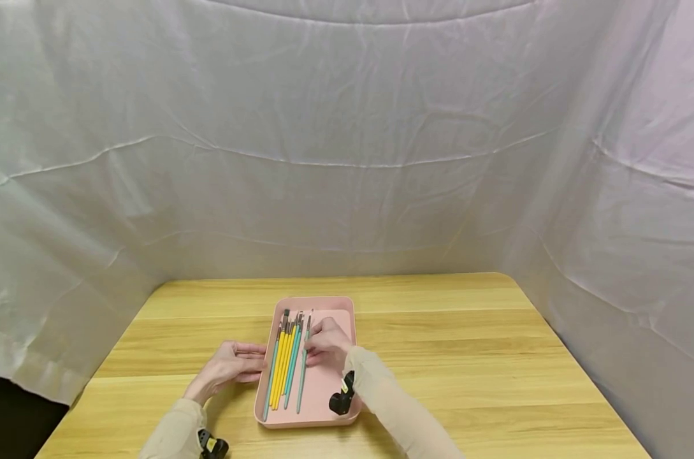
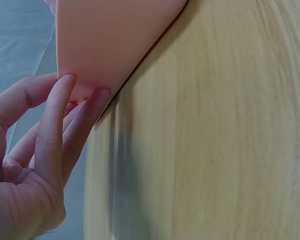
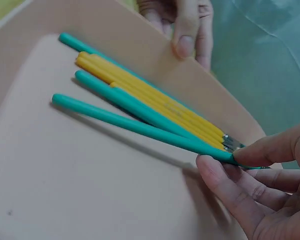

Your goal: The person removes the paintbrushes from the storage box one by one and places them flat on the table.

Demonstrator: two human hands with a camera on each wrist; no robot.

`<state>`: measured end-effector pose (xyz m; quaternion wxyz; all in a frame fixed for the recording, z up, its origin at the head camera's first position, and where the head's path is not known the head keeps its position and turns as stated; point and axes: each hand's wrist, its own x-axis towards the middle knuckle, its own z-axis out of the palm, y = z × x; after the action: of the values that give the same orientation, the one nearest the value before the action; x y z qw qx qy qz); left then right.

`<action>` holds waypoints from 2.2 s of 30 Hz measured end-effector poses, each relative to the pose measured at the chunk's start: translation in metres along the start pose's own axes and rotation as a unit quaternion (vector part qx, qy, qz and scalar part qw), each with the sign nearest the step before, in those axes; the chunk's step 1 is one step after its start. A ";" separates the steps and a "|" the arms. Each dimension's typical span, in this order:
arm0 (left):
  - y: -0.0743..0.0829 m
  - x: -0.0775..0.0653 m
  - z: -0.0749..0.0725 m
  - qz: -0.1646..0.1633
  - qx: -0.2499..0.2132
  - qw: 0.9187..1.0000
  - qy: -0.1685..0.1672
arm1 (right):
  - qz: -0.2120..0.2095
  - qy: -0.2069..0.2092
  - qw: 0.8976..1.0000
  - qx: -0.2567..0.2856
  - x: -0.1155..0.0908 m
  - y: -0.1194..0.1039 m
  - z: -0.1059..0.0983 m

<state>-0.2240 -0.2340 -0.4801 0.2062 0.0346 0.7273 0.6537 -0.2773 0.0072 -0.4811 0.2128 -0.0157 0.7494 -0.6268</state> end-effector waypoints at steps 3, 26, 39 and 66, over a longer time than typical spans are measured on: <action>0.000 0.000 0.000 0.000 0.000 1.000 0.000 | 0.000 0.005 1.000 0.019 0.000 0.000 -0.003; 0.001 0.000 0.001 -0.004 0.000 1.000 0.010 | -0.031 -0.095 0.990 0.102 -0.018 -0.004 -0.049; -0.002 0.000 0.001 -0.001 -0.005 1.000 0.006 | -0.044 -0.115 0.981 0.148 -0.033 0.009 -0.068; -0.002 0.000 0.001 -0.002 -0.013 1.000 0.010 | -0.066 -0.079 0.983 0.153 -0.055 0.047 -0.113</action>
<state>-0.2229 -0.2333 -0.4820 0.2007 0.0238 0.7206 0.6632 -0.2541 0.1390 -0.4946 0.2299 -0.0818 0.6224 -0.7437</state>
